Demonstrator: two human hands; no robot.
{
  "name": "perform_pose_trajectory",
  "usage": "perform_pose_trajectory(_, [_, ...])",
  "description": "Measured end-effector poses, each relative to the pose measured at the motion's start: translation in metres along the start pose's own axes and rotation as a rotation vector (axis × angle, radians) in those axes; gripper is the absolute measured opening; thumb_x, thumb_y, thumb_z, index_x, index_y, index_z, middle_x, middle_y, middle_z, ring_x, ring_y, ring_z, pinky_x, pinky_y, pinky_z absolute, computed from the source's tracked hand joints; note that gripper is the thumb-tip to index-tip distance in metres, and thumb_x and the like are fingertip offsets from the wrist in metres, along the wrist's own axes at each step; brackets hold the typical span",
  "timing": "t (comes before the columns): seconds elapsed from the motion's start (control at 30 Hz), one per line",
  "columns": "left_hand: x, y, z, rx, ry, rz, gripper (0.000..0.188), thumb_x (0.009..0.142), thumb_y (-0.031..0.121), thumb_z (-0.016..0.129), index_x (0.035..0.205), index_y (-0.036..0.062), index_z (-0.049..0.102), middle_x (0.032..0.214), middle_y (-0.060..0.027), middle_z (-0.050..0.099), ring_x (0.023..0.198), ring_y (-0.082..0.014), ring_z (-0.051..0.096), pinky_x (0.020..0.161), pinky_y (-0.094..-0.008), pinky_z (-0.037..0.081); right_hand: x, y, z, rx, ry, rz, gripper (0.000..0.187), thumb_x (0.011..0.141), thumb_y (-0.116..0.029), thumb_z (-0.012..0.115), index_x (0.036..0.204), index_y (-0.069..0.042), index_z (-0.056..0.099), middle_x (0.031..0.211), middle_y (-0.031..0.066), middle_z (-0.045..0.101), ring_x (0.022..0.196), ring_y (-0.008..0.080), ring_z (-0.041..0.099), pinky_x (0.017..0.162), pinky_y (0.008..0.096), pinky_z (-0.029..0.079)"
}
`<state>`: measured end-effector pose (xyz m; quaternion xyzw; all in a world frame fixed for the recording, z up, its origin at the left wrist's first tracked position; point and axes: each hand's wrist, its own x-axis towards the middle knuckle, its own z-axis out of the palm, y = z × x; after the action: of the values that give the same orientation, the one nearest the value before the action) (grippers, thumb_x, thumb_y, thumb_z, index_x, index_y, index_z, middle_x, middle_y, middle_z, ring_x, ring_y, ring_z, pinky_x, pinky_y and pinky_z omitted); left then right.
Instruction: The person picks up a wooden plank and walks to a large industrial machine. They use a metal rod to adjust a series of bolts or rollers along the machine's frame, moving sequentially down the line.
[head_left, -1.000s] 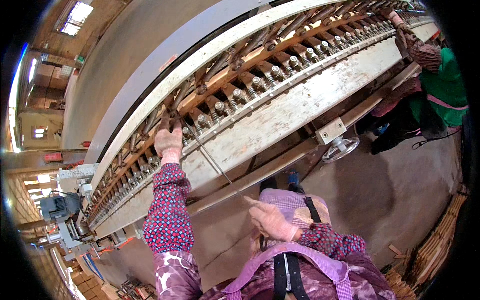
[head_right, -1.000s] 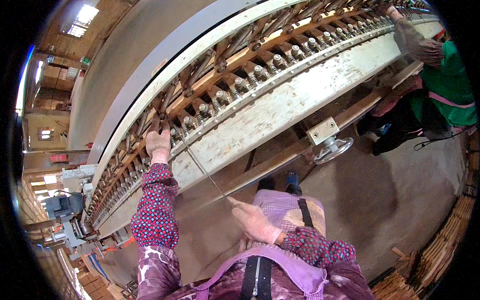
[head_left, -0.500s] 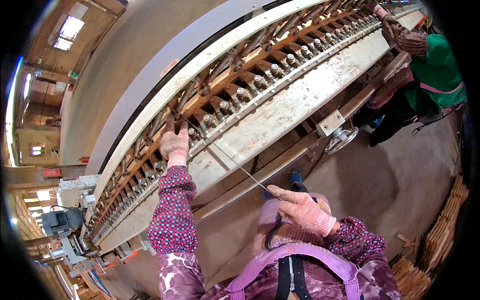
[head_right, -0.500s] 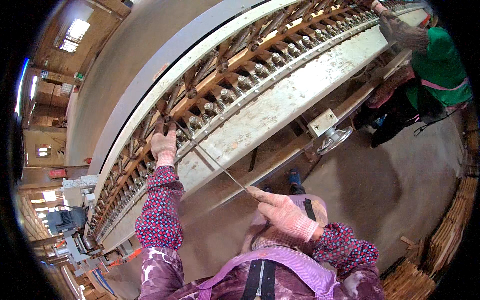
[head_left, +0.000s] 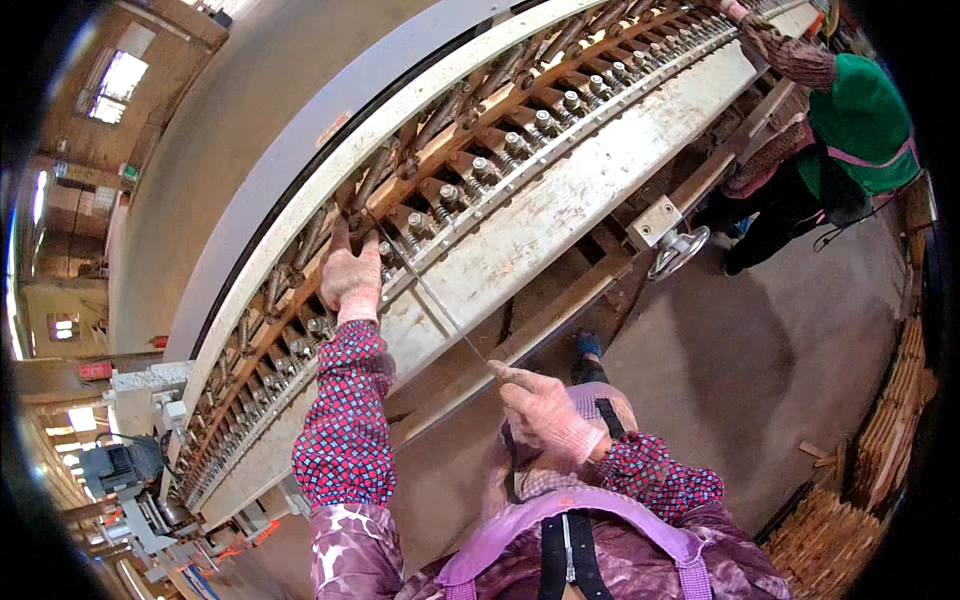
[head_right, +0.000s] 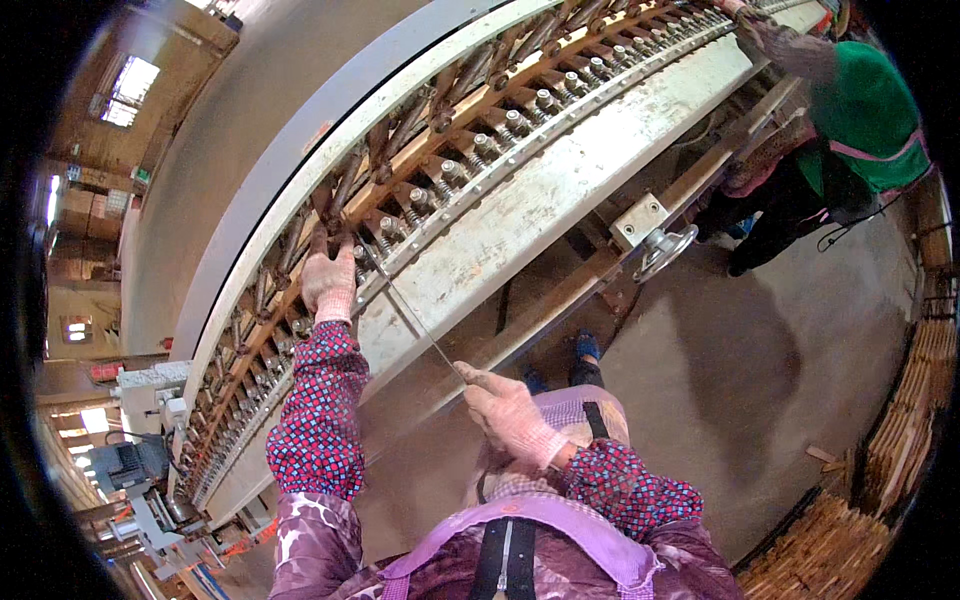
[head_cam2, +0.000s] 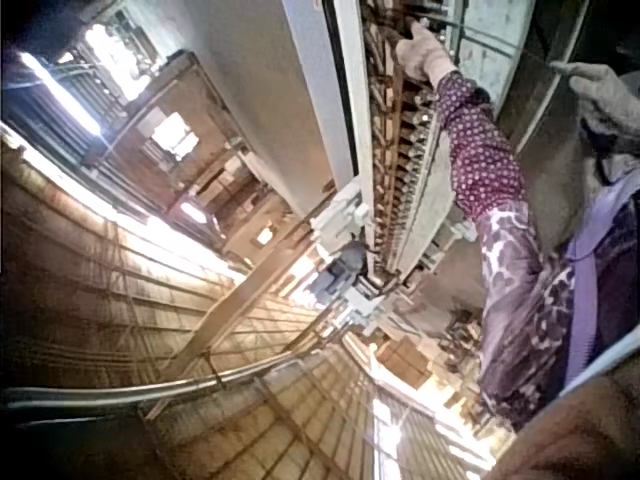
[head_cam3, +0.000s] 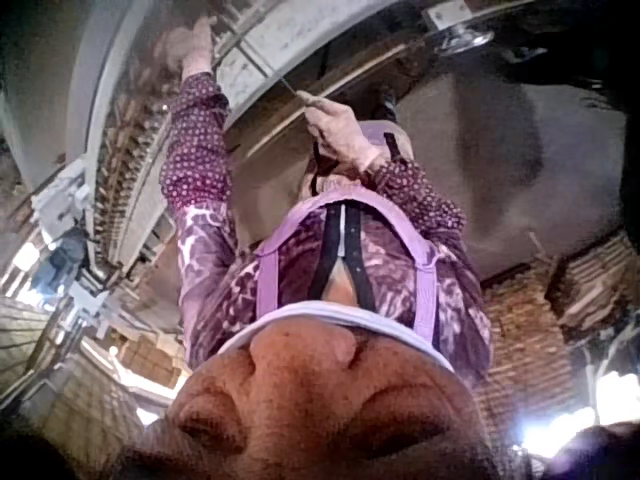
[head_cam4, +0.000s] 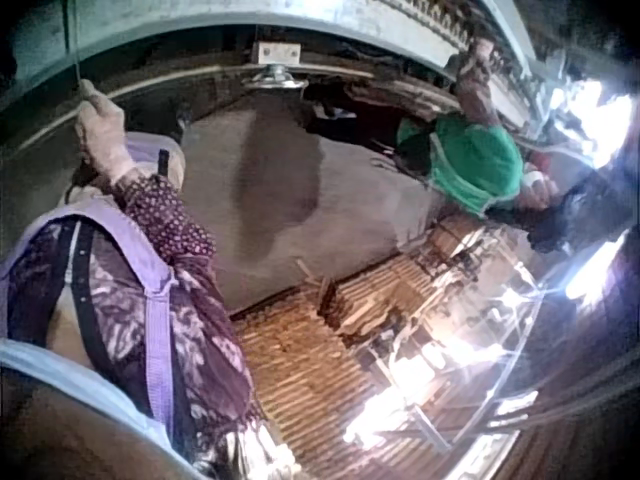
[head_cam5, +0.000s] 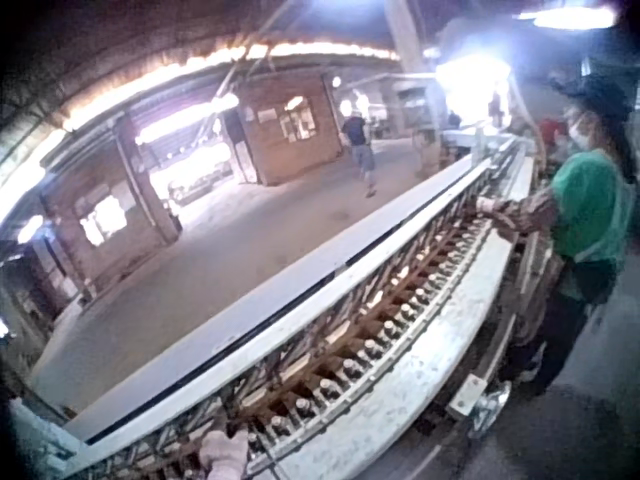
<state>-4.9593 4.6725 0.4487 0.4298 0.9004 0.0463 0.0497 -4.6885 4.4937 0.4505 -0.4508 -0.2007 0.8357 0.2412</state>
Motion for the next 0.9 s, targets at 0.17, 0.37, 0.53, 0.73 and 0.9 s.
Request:
perform_pose_trajectory(0.17, [0.006,-0.011,0.013,-0.115,0.017,0.011,0.069,0.085,0.058,0.059,0.146,0.0305,0.041,0.125,-0.0179,0.063,0.113,-0.0373,0.061,0.096,-0.0467,0.047,-0.039,-0.035,-0.041,-0.432,0.027,-0.076,0.044,0.094,-0.022,0.053,0.136,-0.006,0.056,0.068,-0.0052,0.050,0.058,0.0039,0.046,0.050,0.0216,0.040])
perform_pose_trajectory(0.37, [0.002,-0.009,0.008,-0.047,0.002,-0.028,0.070,0.085,0.058,0.060,0.146,0.0284,0.042,0.125,-0.0180,0.063,0.112,-0.0370,0.062,0.095,-0.0462,0.047,-0.044,-0.064,-0.050,-0.189,-0.052,0.154,0.048,0.095,-0.023,0.053,0.141,-0.009,0.051,0.064,-0.0057,0.046,0.048,0.0038,0.041,0.041,0.0207,0.035])
perform_pose_trajectory(0.53, [0.007,-0.014,0.019,-0.102,0.034,0.050,0.072,0.085,0.059,0.059,0.147,0.0299,0.039,0.126,-0.0183,0.062,0.114,-0.0365,0.061,0.096,-0.0460,0.047,-0.023,-0.039,0.002,-0.010,-0.082,0.130,0.053,0.095,-0.021,0.052,0.146,-0.006,0.043,0.064,-0.0068,0.041,0.047,0.0049,0.035,0.041,0.0218,0.031])
perform_pose_trajectory(0.73, [0.008,-0.017,0.017,-0.036,0.027,0.002,0.070,0.085,0.063,0.055,0.146,0.0324,0.040,0.122,-0.0183,0.064,0.110,-0.0384,0.062,0.093,-0.0496,0.048,-0.028,-0.022,0.003,-0.045,-0.128,0.089,0.051,0.097,-0.013,0.050,0.147,-0.007,0.040,0.071,-0.0029,0.048,0.058,0.0045,0.045,0.051,0.0191,0.038])
perform_pose_trajectory(0.9, [0.006,-0.007,0.010,-0.003,0.025,0.001,0.069,0.085,0.063,0.056,0.145,0.0303,0.042,0.121,-0.0181,0.065,0.111,-0.0384,0.063,0.092,-0.0497,0.049,-0.051,-0.006,-0.040,-0.630,0.032,-0.339,0.054,0.094,-0.017,0.055,0.145,-0.011,0.043,0.079,0.0082,0.061,0.068,0.0163,0.062,0.063,0.0295,0.049])
